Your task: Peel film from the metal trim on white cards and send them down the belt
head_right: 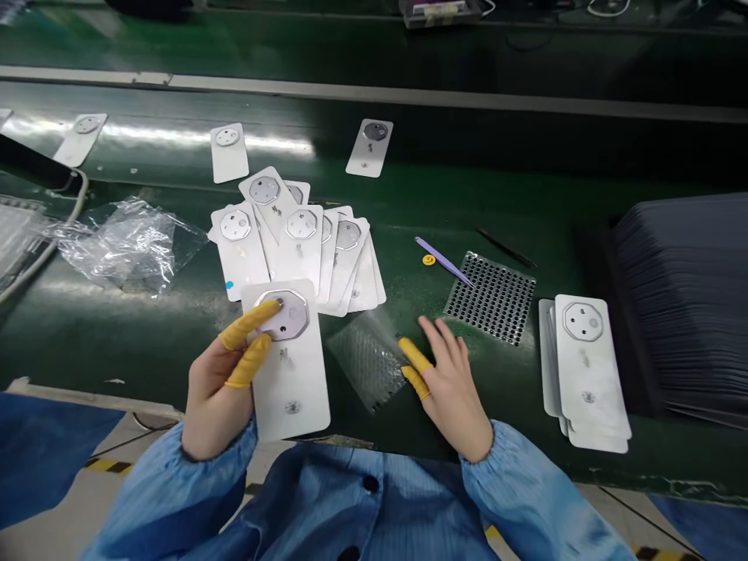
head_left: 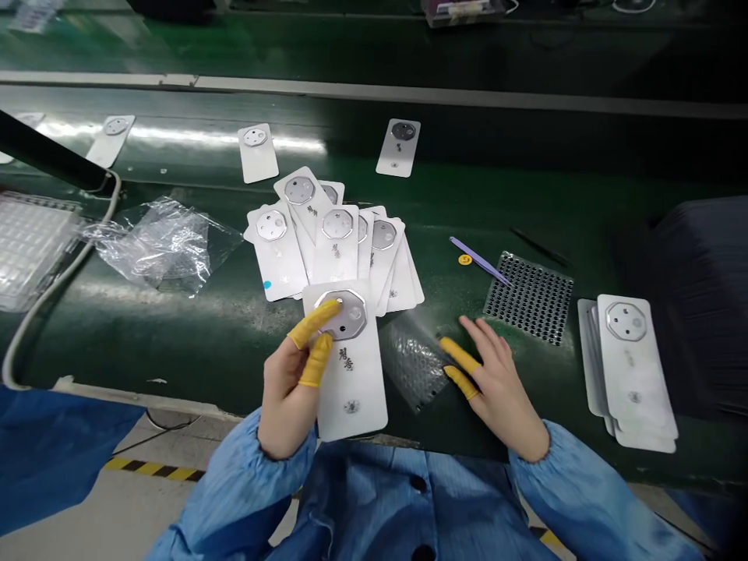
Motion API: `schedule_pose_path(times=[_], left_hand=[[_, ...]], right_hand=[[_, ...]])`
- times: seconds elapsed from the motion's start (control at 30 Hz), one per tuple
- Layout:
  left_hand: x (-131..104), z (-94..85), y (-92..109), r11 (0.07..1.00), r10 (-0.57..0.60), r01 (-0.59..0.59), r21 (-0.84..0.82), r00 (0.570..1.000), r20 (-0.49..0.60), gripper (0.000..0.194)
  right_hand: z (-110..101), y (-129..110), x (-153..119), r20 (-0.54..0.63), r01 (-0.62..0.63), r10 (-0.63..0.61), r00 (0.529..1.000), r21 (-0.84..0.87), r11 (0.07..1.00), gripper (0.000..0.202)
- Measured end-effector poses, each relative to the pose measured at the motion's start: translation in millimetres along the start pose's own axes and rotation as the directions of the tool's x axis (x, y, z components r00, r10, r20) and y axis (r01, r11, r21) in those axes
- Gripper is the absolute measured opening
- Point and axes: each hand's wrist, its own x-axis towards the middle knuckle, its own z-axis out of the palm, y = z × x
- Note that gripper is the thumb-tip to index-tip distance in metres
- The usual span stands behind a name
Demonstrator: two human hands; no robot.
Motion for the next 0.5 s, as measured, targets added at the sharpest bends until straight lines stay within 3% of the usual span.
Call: schedule_pose_path(times=[0.07,0.13,0.27,0.37,0.5], left_hand=[[9.5,-3.4,-1.1,0.998,-0.055,0.058,-0.032,0.995,0.086,0.037],[18.2,-0.9,-3.3,0.998,-0.047,0.056,-0.037,0.98,0.193,0.041],[33.8,12.1,-11.1,0.972,0.051,-0.136,0.19,0.917,0.396,0.023],[39.9,25.2,-14.4,0.91,-0.007,-0.227,0.347,0.829,0.558,0.023],[40.5,45.8,-14.8,0.919,-0.067,-0.249,0.305,0.663,0.745,0.032]], right_hand=[[-4.8,6.0,6.1,0.156,0.129,-0.126,0.98,-0.012,0.992,0.058],[-12.3,11.2,15.1,0.228,0.221,-0.22,0.948,0.02,0.975,0.063],[-24.7,17.6,28.6,0.199,0.282,-0.308,0.93,0.149,0.948,0.052],[-31.4,17.1,31.5,0.122,0.307,-0.343,0.932,0.241,0.921,0.049],[-41.4,16.6,37.5,0.077,0.333,-0.37,0.926,0.295,0.896,0.047]])
